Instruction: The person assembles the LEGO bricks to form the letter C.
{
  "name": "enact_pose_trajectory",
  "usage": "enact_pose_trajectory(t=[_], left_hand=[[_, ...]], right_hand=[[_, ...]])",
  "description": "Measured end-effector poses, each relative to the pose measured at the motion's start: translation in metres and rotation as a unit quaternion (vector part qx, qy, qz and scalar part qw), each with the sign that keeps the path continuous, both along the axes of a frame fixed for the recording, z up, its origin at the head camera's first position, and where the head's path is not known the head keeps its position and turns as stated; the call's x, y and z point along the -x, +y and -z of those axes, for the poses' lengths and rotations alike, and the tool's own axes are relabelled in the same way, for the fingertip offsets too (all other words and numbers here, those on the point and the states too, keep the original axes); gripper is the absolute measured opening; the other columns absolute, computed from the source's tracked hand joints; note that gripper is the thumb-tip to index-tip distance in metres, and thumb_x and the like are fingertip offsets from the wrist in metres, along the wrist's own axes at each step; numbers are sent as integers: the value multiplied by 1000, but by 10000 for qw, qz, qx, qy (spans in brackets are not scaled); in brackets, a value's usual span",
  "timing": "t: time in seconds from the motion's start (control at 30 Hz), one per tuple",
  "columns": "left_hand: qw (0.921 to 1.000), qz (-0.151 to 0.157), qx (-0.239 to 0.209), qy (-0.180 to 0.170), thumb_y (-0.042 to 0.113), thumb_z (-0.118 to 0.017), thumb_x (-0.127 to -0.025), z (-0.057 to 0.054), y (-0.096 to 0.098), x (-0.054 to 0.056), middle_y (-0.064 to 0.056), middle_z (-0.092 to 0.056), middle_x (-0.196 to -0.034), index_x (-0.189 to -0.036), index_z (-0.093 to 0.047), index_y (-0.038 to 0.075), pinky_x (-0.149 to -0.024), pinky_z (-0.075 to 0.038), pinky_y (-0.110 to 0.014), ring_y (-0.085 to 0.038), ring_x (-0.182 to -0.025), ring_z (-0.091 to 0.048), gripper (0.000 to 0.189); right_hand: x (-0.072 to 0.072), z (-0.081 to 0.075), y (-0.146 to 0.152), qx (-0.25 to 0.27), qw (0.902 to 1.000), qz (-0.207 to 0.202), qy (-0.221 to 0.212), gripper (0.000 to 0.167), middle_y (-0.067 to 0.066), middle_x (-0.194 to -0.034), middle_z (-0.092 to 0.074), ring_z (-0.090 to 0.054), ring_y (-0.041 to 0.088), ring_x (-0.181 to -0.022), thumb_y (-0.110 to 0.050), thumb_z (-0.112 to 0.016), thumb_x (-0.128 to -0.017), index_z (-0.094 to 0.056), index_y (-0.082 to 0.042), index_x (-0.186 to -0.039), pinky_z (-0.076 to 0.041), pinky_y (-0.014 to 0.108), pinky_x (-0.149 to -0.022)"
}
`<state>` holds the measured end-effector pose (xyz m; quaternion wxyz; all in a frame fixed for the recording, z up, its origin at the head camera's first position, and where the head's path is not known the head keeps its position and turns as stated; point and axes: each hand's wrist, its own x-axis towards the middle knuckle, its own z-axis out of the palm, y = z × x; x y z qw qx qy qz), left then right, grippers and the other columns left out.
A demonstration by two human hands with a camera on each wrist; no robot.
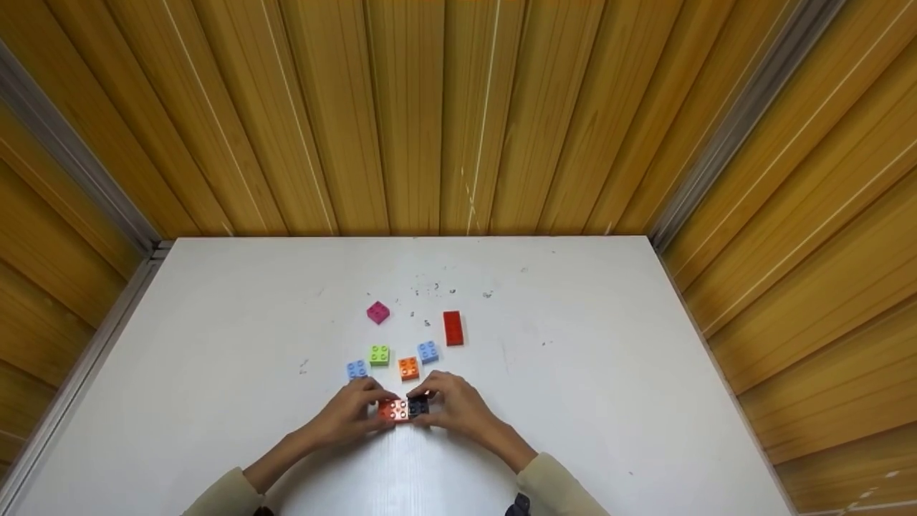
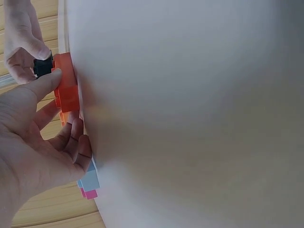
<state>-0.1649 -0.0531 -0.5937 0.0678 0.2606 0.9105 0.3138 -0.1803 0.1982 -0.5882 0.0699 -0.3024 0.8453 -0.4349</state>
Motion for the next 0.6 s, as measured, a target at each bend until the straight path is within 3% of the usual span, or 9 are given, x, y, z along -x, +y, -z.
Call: enact_pose_trajectory(t=[0.23, 0.4, 0.6], left_hand=[[9998, -100, -68, -161, 28, -79, -89, -1, 7, 3, -2, -63, -105, -120, -75, 16, -87, -46, -34, -16, -99, -52, 34], [9997, -134, -200, 50, 27, -80, -88, 1, 8, 0, -3, -64, -105, -118, -74, 14, -85, -46, -34, -17, -98, -54, 33], [9991, -323, -212, 167, 27, -79, -89, 4, 2, -8, -3, -62, -106, -115, -73, 12, -84, -46, -34, -16, -96, -53, 30]], right_hand=[[1, -5, 7, -131, 9998, 66, 117, 36, 4, -100, -71, -60, 14, -86, -16, -87, -80, -76, -11, -114, -49, 21, -77], [-2, -1, 5, 65, 9999, 113, -6, 36, 8, -104, -69, -62, 19, -85, -14, -86, -82, -72, -11, -114, -51, 24, -73], [-7, 8, -3, 60, 9999, 128, -97, 44, 7, -117, -68, -57, 16, -91, -22, -84, -85, -66, -13, -124, -46, 20, -78]])
